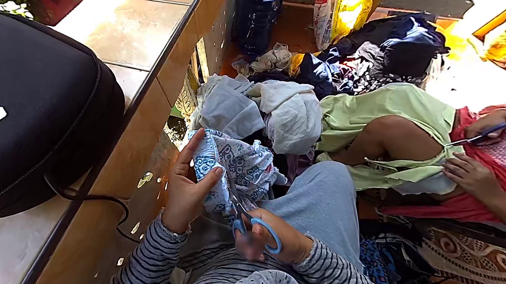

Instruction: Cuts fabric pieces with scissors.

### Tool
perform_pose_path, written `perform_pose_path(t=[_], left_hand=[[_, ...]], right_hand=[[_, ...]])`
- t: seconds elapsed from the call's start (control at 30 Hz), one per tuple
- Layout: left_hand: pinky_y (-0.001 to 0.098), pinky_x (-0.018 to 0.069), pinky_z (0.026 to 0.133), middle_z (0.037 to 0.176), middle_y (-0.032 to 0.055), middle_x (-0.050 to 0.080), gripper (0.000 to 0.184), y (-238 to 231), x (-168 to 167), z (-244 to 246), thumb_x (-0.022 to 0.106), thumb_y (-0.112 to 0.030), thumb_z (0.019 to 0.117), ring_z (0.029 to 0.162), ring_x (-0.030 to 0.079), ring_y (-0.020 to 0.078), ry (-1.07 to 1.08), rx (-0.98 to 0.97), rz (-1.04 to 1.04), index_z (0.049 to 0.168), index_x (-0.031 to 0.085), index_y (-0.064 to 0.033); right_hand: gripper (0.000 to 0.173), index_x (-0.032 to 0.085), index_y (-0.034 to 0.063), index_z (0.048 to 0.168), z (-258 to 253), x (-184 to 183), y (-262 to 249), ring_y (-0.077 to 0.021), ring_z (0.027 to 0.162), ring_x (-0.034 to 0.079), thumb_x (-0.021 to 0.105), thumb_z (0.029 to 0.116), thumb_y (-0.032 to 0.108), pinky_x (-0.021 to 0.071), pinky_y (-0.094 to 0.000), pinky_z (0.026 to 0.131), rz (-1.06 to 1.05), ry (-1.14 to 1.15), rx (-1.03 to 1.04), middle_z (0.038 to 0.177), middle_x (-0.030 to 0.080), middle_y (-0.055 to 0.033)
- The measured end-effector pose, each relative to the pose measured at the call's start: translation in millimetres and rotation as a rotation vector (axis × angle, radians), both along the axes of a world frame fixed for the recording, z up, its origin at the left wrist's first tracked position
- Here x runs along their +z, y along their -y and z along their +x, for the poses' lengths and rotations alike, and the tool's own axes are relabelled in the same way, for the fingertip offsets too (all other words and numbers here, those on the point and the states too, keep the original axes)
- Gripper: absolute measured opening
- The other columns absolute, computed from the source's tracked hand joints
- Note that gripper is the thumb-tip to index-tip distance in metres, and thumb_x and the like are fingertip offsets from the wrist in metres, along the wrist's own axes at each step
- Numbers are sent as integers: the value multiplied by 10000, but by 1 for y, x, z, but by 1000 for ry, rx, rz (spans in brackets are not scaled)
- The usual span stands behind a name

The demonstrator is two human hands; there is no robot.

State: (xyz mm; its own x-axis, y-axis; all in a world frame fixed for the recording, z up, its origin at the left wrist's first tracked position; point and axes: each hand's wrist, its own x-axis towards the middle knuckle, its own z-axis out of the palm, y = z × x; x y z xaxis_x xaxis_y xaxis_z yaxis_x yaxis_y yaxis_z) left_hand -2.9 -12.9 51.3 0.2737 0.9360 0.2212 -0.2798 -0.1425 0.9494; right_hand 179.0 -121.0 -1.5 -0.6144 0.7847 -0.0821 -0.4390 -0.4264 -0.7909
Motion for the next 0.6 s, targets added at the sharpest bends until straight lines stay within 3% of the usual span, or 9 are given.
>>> perform_pose_path(t=[0.17, 0.37, 0.6], left_hand=[[315, 606, 928, 1379, 124, 612, 796, 0, 3, -1, 723, 34, 832, 1089, 700, 155, -16, -20, -14, 1536, 355, 54], [328, 587, 980, 1435, 164, 565, 822, 8, 3, 6, 719, 47, 827, 1169, 670, 181, -40, -105, 32, 1540, 313, 93], [323, 581, 993, 1455, 158, 552, 825, 10, 4, 7, 735, 27, 833, 1190, 661, 172, -58, -91, 59, 1535, 310, 104]], right_hand=[[529, 656, 173, 927, 3, -5, 0, 0, 633, 612, 642, 877, 700, 486, -151, 549, 53, -42, 10, 798, 676, 66], [592, 632, 172, 998, -2, 8, -15, -12, 668, 610, 616, 854, 746, 498, -165, 583, 93, 26, -133, 855, 674, 63], [547, 644, 181, 889, -6, 13, -13, 14, 615, 603, 675, 824, 723, 485, -149, 560, 103, 77, -252, 755, 675, 92]])
